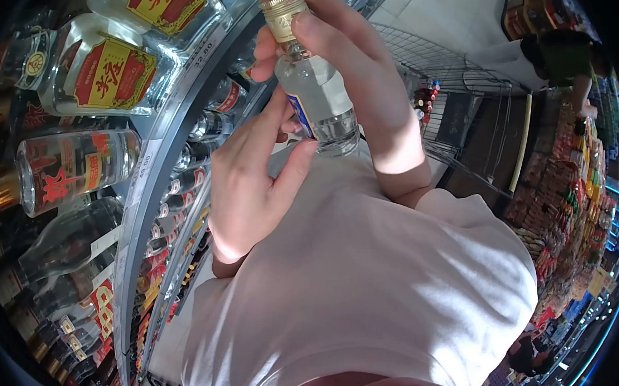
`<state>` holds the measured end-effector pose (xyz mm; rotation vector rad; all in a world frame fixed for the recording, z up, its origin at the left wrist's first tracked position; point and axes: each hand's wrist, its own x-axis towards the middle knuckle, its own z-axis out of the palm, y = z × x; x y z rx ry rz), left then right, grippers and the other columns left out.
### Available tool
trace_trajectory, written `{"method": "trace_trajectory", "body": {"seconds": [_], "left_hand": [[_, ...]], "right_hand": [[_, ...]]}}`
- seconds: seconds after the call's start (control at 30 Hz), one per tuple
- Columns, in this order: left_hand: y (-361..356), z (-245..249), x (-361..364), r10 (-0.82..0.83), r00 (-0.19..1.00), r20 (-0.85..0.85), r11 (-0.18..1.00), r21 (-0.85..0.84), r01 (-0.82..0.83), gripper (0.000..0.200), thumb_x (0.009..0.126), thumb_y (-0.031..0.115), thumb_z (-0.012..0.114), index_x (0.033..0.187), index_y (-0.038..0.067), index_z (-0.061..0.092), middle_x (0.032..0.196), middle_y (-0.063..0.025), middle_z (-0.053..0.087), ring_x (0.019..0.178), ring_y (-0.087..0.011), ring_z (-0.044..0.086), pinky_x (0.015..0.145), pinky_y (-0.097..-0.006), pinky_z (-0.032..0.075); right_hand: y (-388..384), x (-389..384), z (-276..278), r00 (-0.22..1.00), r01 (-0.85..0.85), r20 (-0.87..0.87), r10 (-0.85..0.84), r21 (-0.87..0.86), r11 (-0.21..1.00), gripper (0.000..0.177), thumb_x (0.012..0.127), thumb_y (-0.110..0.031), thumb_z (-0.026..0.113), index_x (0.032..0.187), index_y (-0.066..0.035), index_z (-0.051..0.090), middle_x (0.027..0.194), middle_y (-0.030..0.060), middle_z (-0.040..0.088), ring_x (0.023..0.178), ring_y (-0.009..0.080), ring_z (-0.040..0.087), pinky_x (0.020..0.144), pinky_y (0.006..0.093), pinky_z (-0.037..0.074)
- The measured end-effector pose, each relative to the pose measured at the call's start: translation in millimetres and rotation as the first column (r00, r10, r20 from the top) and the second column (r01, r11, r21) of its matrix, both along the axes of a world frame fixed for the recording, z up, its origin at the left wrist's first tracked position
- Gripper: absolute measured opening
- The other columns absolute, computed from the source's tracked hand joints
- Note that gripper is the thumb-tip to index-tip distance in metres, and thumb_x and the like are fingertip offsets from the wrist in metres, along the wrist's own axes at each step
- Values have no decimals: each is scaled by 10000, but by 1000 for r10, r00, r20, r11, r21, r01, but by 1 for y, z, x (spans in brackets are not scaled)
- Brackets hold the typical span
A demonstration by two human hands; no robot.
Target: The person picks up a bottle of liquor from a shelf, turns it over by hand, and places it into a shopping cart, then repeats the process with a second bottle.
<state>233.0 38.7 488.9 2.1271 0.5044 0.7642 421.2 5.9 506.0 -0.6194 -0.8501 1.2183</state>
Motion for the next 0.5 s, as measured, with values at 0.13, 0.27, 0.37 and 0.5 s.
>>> {"method": "trace_trajectory", "body": {"seconds": [0.13,0.27,0.37,0.5], "left_hand": [[2,-2,-9,19,1000,-11,1000,13,-19,586,834,84,760,1343,-108,539,997,-188,707,862,-274,712,754,-344,578],[0,-4,-11,42,999,7,997,58,-42,571,849,103,757,1333,-111,545,926,-170,700,823,-281,708,726,-348,564],[-4,-5,-8,51,999,-3,996,69,-51,559,860,110,749,1330,-112,546,906,-168,696,802,-289,702,706,-357,555],[-8,-8,1,50,999,-7,995,92,-49,546,880,111,729,1339,-113,536,902,-178,688,779,-308,688,681,-373,539]], "right_hand": [[3,-7,11,997,-12,74,18,-77,997,485,1062,-201,488,1488,-3,364,1053,99,638,995,202,661,837,312,549],[7,-10,1,990,2,143,0,-11,1000,483,1063,-196,481,1488,3,367,1049,95,638,998,196,658,848,316,545],[5,-8,1,986,26,165,-17,-50,998,484,1062,-194,481,1488,6,368,1050,95,639,1000,192,656,856,315,541],[-3,2,5,992,-15,123,18,-24,1000,486,1061,-192,482,1490,7,367,1051,95,638,999,192,655,870,313,534]]}}
